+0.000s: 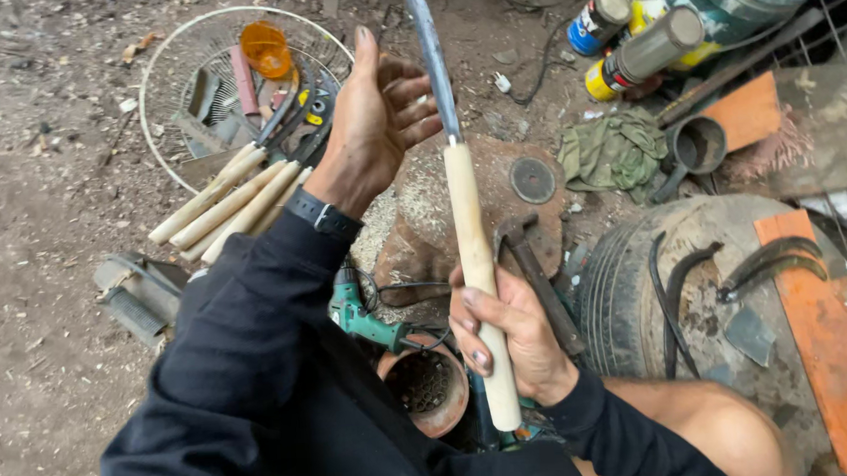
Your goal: The person inserts a metal blade into a wooden handle, secures it with a metal ring and hammer, drills a hole in the handle, and then inserts a curved blade into the handle.
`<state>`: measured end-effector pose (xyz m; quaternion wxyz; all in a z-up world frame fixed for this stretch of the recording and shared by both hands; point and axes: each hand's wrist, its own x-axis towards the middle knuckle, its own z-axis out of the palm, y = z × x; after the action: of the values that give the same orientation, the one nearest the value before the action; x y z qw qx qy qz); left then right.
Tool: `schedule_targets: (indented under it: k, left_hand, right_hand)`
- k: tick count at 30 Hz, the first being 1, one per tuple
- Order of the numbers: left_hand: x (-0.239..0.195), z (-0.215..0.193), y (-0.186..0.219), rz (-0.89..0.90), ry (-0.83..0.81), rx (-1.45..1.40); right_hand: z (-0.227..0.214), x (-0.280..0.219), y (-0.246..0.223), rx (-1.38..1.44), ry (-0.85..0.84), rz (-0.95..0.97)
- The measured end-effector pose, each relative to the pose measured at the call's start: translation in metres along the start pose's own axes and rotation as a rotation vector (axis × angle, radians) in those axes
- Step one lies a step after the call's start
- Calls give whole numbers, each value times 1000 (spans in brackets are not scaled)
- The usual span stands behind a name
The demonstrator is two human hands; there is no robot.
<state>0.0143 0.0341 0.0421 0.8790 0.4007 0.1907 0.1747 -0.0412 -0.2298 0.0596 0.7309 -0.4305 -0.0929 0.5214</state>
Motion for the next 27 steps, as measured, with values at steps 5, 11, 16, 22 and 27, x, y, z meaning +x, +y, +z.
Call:
schedule_targets:
  k: [5,11,16,22,27]
  left_hand:
    - [-3,2,-13,-164,1,36]
    - [-22,8,-18,-215,-153,40]
    - [-34,18,-17,-246,-294,8]
    - [-48,30,-5,-216,-472,108]
    - [-65,33,-13,-33,-610,431]
  right_hand:
    - [20,-5,-26,-43,76,9]
    - [31,-6,-40,-85,156,9]
    - [22,-6,-36,-183,179,-21]
    - [4,2,-46,-1193,271,-204]
    - [-16,1,-74,-772,381,-469]
